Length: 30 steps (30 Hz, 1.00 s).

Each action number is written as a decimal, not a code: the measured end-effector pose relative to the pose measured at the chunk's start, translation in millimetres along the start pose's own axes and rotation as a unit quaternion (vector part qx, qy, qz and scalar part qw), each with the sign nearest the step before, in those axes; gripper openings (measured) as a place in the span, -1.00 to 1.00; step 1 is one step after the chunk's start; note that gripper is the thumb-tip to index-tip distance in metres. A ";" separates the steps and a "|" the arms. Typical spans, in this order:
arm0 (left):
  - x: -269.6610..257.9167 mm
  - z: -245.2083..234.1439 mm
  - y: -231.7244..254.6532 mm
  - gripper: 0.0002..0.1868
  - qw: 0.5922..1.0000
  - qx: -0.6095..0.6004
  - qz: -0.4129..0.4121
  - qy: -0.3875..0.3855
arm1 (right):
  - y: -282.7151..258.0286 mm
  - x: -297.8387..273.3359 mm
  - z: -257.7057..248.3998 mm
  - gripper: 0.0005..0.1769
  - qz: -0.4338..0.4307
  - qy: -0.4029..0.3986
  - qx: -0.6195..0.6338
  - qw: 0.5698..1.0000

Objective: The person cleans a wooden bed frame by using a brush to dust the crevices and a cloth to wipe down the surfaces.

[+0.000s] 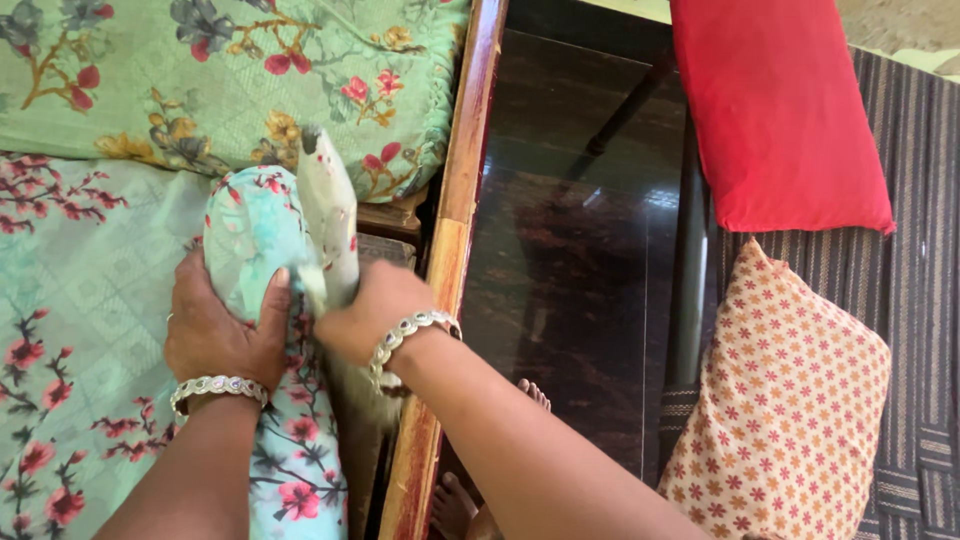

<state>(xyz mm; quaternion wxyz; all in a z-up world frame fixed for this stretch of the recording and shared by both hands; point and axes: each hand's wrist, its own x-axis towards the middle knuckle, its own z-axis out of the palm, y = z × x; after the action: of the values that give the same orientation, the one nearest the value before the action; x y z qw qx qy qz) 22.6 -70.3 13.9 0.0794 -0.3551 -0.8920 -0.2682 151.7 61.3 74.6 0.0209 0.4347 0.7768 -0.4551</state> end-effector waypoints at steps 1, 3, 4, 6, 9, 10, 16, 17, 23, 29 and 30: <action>-0.9 1.4 0.5 -0.11 1.000 0.004 -0.006 0.001 | -1.9 1.7 -2.6 -0.51 -0.017 0.036 0.014 0.999; -3.0 3.2 1.0 -0.12 1.000 0.014 -0.016 0.003 | -7.6 6.4 -5.2 -0.57 -0.041 0.079 0.026 0.996; -2.8 2.9 0.5 -0.11 1.000 0.015 -0.016 0.002 | -10.7 10.2 -5.9 -0.59 -0.047 0.087 0.024 0.995; -1.8 3.2 0.6 -0.11 1.000 0.015 -0.016 0.000 | -13.5 13.2 -1.7 -0.58 -0.080 0.095 0.003 0.992; -0.9 1.1 -0.5 -0.09 0.999 -0.001 0.029 0.018 | -12.5 13.5 10.2 -0.53 -0.119 0.089 -0.042 0.988; -1.0 0.4 -0.8 -0.09 1.000 -0.004 0.016 0.012 | -11.2 11.4 15.0 -0.55 -0.106 0.083 -0.051 0.990; -0.1 2.9 0.8 -0.09 0.999 0.008 -0.039 -0.013 | -5.2 5.5 23.6 -0.61 -0.080 0.050 -0.074 0.993; -0.2 2.6 0.2 -0.09 0.999 0.012 -0.037 -0.014 | -4.3 3.6 22.9 -0.61 -0.077 0.042 -0.078 0.993; -2.3 7.8 0.1 -0.08 1.000 0.013 -0.028 0.004 | 0.0 -23.5 24.1 -0.51 -0.029 -0.035 -0.091 0.995; 0.7 8.5 -1.0 -0.04 1.000 0.001 -0.026 0.016 | 4.9 -34.3 34.1 -0.34 -0.045 -0.068 -0.096 0.992; -0.2 7.4 0.2 -0.03 1.000 0.002 -0.024 0.013 | 6.3 -32.5 34.9 -0.36 -0.051 -0.071 -0.097 0.991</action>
<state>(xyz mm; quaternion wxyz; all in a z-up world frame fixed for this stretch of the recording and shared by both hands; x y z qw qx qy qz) 23.3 -66.3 7.7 0.0853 -0.3302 -0.8997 -0.2724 163.6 16.0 63.8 0.0943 0.3571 0.8349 -0.4080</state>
